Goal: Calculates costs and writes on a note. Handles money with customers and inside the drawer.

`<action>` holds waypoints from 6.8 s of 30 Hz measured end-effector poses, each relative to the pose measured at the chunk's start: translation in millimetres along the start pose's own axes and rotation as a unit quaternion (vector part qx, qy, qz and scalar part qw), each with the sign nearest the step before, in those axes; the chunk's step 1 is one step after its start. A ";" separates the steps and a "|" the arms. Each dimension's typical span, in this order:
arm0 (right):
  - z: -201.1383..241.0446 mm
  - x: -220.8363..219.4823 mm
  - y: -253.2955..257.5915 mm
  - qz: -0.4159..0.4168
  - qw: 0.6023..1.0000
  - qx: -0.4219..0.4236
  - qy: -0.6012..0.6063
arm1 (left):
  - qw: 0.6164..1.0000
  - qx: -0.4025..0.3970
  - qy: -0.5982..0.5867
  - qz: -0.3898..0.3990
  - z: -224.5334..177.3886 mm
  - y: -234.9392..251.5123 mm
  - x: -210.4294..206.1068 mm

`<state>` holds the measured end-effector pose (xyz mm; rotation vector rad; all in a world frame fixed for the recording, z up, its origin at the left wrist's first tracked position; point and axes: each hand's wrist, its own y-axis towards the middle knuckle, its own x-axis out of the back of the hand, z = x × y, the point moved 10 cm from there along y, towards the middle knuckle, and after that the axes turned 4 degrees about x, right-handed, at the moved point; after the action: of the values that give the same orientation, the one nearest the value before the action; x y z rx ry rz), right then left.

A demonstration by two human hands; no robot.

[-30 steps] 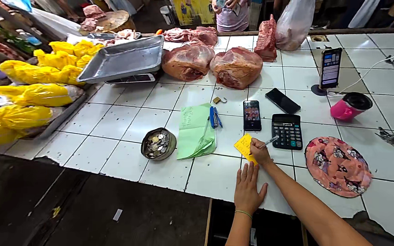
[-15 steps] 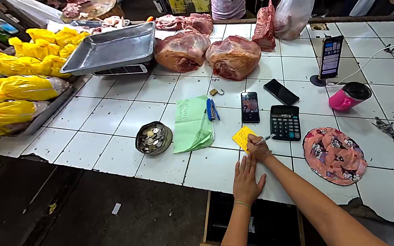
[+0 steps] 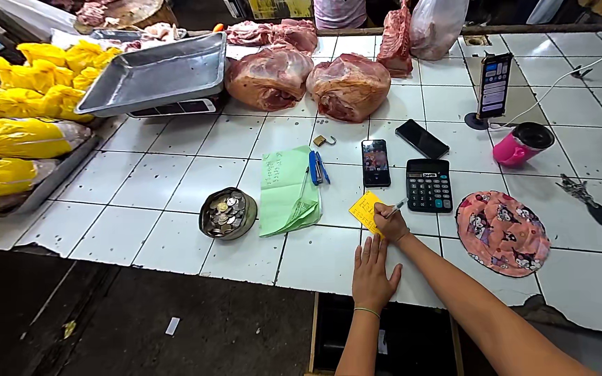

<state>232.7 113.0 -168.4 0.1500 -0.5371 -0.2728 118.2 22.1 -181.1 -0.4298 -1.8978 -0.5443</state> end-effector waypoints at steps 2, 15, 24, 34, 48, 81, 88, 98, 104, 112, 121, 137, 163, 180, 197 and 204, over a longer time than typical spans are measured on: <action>-0.7 0.8 0.5 0.000 1.000 0.004 0.012 | 1.000 -0.001 0.002 -0.004 -0.4 0.7 1.1; -2.4 22.1 7.1 0.050 0.985 -0.069 0.150 | 0.999 -0.009 -0.041 -0.006 0.8 3.5 4.6; -70.1 194.0 -4.9 -0.003 0.947 -0.166 -0.275 | 0.998 0.016 -0.021 0.060 23.7 66.3 -1.4; -76.8 188.3 2.6 0.001 0.930 -0.189 -0.315 | 0.991 0.042 0.021 0.124 24.2 69.4 -10.4; -38.2 124.7 -49.8 0.095 0.931 -0.184 -0.300 | 0.997 0.032 0.010 0.063 23.1 68.0 -6.0; -42.0 132.4 -38.3 0.065 0.919 -0.234 -0.311 | 0.995 0.032 0.021 0.088 23.8 69.5 -6.3; -38.7 142.6 -7.8 0.070 0.921 -0.246 -0.295 | 0.999 0.024 -0.007 0.030 23.5 67.7 3.5; -51.9 148.4 -57.8 0.073 0.910 -0.235 -0.333 | 0.998 0.022 0.006 0.064 22.5 66.5 -5.3; -26.5 140.7 -28.2 0.059 0.930 -0.199 -0.305 | 0.998 0.016 0.005 0.065 20.4 68.2 -4.2; -44.2 130.3 6.7 0.113 0.919 -0.233 -0.298 | 0.998 0.016 0.010 0.065 21.0 68.7 -4.8; -15.8 144.6 -7.9 0.058 0.942 -0.182 -0.275 | 0.999 0.002 -0.003 0.034 21.9 67.2 -3.1; -45.8 112.7 -85.1 0.122 0.917 -0.196 -0.324 | 0.995 -0.030 -0.078 -0.053 17.8 60.8 6.3; -23.5 120.3 -9.1 0.093 0.936 -0.190 -0.282 | 0.994 -0.029 -0.066 -0.083 18.9 62.8 15.3; -80.9 177.1 -1.7 0.043 0.914 -0.276 -0.294 | 0.997 -0.024 -0.049 -0.053 16.2 67.7 8.7; -80.7 179.4 25.5 0.055 0.909 -0.245 -0.332 | 1.000 -0.005 0.019 0.022 16.0 86.2 1.0; -73.9 170.6 30.1 0.058 0.914 -0.201 -0.346 | 0.999 -0.018 0.043 -0.001 18.5 86.0 -2.4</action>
<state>418.5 96.5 -142.4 -0.3991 -1.1754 -0.3128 150.4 103.7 -174.8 -0.4214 -1.8078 -0.5903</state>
